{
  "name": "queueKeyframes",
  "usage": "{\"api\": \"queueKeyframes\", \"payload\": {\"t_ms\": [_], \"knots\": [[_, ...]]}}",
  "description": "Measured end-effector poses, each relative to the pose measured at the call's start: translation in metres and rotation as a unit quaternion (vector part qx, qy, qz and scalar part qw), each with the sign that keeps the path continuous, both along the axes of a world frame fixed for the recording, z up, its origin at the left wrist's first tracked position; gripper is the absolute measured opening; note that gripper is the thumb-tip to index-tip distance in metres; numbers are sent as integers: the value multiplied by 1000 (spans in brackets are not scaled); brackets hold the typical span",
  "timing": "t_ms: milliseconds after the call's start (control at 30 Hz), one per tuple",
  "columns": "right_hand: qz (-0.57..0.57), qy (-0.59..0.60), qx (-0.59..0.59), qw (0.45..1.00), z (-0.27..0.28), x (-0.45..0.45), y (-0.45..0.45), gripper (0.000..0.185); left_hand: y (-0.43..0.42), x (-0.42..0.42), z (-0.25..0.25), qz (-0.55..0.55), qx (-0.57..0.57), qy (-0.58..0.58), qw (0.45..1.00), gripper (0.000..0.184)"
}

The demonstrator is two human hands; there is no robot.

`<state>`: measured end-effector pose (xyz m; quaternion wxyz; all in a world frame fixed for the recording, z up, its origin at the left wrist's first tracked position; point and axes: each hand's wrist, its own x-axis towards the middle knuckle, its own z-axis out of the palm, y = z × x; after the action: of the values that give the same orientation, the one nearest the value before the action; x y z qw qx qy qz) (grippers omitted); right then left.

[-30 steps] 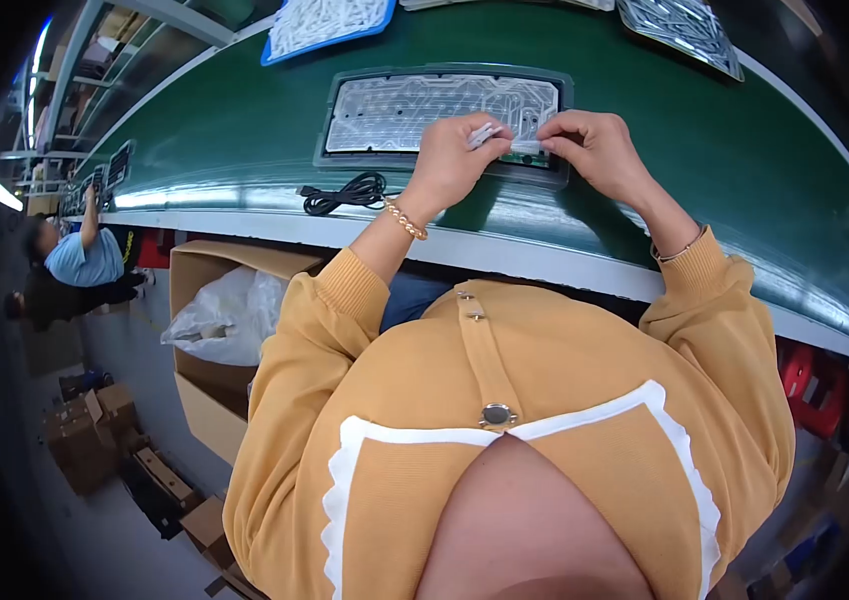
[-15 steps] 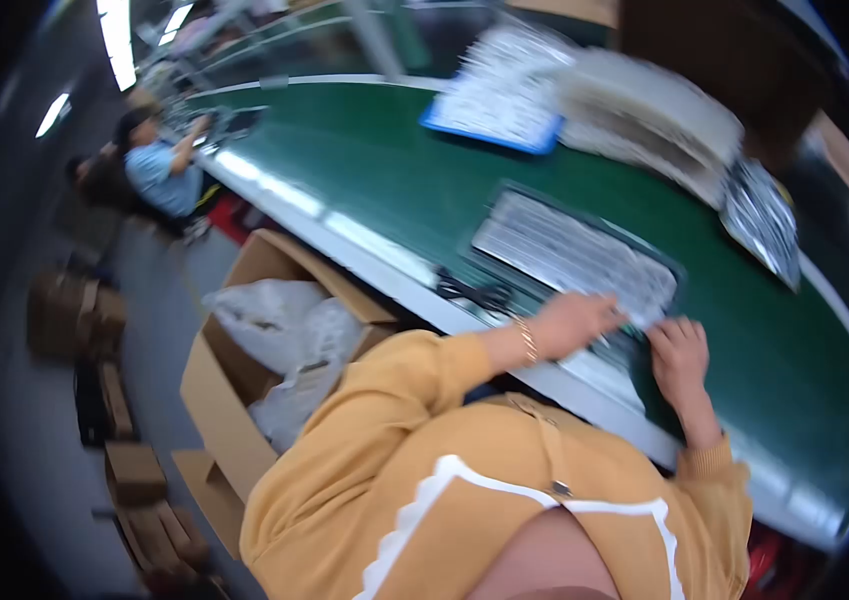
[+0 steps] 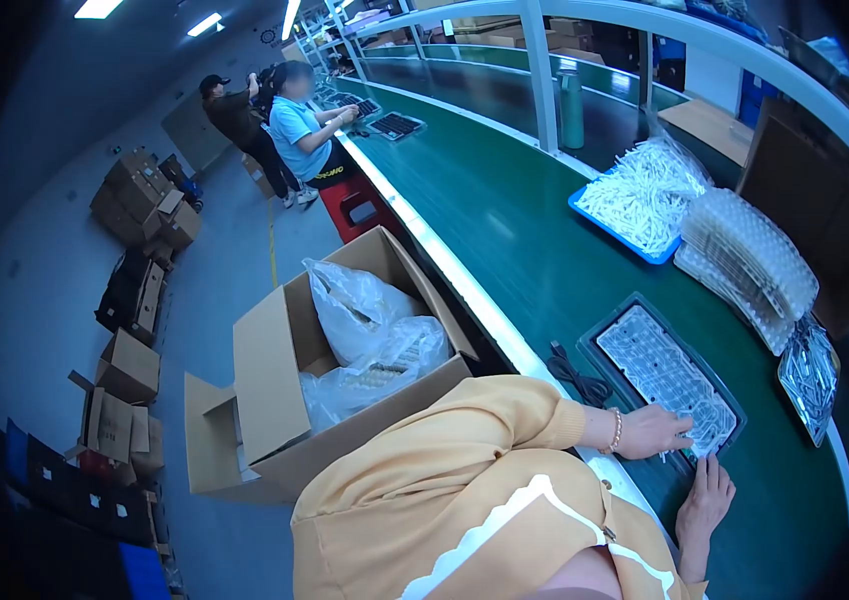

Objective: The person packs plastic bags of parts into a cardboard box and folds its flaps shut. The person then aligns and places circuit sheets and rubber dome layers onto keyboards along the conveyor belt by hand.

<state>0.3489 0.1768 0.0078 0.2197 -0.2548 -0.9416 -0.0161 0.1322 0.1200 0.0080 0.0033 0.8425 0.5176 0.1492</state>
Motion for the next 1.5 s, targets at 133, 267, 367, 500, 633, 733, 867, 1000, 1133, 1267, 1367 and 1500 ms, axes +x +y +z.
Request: {"api": "queueKeyframes", "payload": {"t_ms": [133, 267, 367, 500, 633, 733, 867, 1000, 1133, 1267, 1367, 1500], "knots": [[-22, -16, -4, 1000, 3, 8, 1, 31, 2, 11, 7, -5, 25, 11, 1000, 41], [-26, -46, -4, 999, 9, 13, 5, 30, 10, 12, 9, -15, -13, 41, 999, 33], [-35, -56, -4, 998, 13, 19, 6, 30, 7, -7, 10, 43, -7, 20, 999, 35], [-50, -69, -15, 996, 24, 24, 6, 30, -5, -47, 6, 224, -20, 31, 974, 49], [-89, -107, -60, 988, 35, 27, 7, 28, -18, -71, 5, 246, -67, 85, 963, 61], [-111, -137, -80, 981, 45, 26, 8, 27, -17, -68, -1, 252, -60, 78, 963, 61], [-116, -104, -81, 984, 50, 22, 8, 31, -16, -58, 6, 240, -71, 85, 964, 62], [-84, -82, -117, 986, 52, 14, 8, 32, -11, -48, 14, 226, -83, 115, 964, 62], [-66, -69, -142, 985, 55, 8, 8, 32, -13, -47, 14, 203, -90, 105, 969, 60], [-66, -62, -160, 983, 56, 6, 9, 32, -25, -48, 17, 181, -68, 78, 978, 57], [-70, -57, -159, 983, 56, 4, 13, 31, -33, -50, 27, 193, -95, 83, 973, 48], [-52, -49, -160, 985, 57, 5, 19, 29, -47, -74, 10, 266, 7, -119, 956, 39]]}}
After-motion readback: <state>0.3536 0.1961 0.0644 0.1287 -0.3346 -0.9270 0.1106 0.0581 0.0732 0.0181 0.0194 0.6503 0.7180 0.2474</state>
